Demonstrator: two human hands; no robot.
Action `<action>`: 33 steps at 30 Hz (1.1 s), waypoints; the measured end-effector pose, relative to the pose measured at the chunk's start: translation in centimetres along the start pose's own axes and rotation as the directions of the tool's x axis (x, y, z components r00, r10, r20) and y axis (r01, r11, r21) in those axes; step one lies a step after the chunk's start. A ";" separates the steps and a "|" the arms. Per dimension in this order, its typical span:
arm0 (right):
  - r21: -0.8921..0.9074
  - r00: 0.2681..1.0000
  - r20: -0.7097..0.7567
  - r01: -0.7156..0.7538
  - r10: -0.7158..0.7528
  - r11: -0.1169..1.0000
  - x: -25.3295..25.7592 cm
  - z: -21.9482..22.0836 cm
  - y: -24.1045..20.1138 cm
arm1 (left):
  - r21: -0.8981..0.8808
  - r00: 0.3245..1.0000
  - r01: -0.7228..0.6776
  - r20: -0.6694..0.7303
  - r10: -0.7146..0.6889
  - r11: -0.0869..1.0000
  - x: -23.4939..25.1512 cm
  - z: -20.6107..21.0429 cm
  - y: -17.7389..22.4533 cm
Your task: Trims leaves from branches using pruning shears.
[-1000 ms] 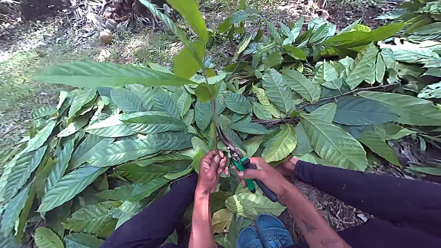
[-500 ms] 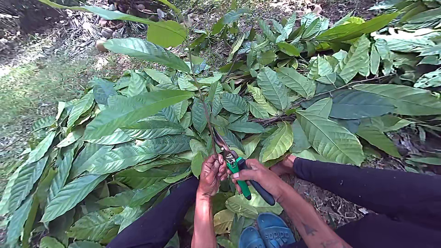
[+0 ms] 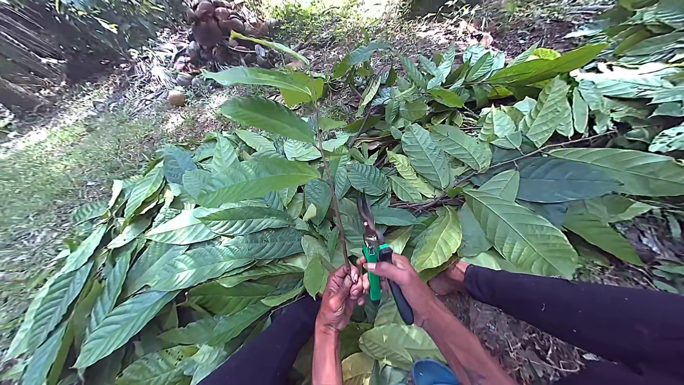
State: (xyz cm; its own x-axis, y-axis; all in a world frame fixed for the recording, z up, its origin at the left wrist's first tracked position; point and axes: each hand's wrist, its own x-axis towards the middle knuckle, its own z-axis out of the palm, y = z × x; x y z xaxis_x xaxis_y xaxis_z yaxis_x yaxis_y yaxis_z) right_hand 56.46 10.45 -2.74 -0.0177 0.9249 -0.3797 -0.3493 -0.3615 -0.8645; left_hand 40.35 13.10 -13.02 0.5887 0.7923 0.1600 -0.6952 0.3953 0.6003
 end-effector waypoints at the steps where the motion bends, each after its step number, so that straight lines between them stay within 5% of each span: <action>1: 0.049 1.000 0.023 -0.021 0.020 0.999 0.5 -0.2 -0.3 | 0.004 1.000 0.030 0.009 -0.030 1.000 -0.1 -0.2 -0.1; 6: 0.170 0.987 0.159 -0.064 0.037 0.983 2.0 -0.9 -0.1 | 0.321 0.973 0.227 -0.026 -0.231 0.919 -0.5 -1.5 -0.1; 10: 0.094 0.990 0.132 -0.064 0.051 0.994 1.7 -1.4 0.6 | 0.680 0.983 0.171 -0.161 -0.082 0.713 0.8 -1.4 2.9; 13: 0.062 0.981 0.175 -0.101 0.089 0.993 1.2 -2.0 1.4 | 0.722 0.989 0.045 -0.127 0.068 0.690 3.3 0.2 4.9; 16: 0.064 0.974 0.206 -0.114 0.099 0.991 0.7 -1.9 2.1 | 0.724 0.969 0.066 -0.211 0.130 0.687 5.3 2.2 4.7; 20: -0.137 0.997 0.073 -0.026 0.036 0.990 0.1 -1.9 2.3 | 0.695 0.950 0.023 -0.239 0.201 0.719 5.8 1.4 3.7; 33: -0.227 0.944 0.250 -0.160 0.217 0.961 -2.2 -0.6 0.2 | 0.901 0.886 -0.082 -0.131 0.446 0.427 5.7 1.6 4.0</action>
State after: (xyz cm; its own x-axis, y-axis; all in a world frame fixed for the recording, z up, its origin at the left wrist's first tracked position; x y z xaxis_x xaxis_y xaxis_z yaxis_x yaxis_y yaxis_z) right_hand 56.98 8.31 -2.29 -0.3269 0.8238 -0.4631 -0.1201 -0.5222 -0.8443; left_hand 41.60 18.47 -8.42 0.1575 0.9386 0.3069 0.0265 -0.3147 0.9488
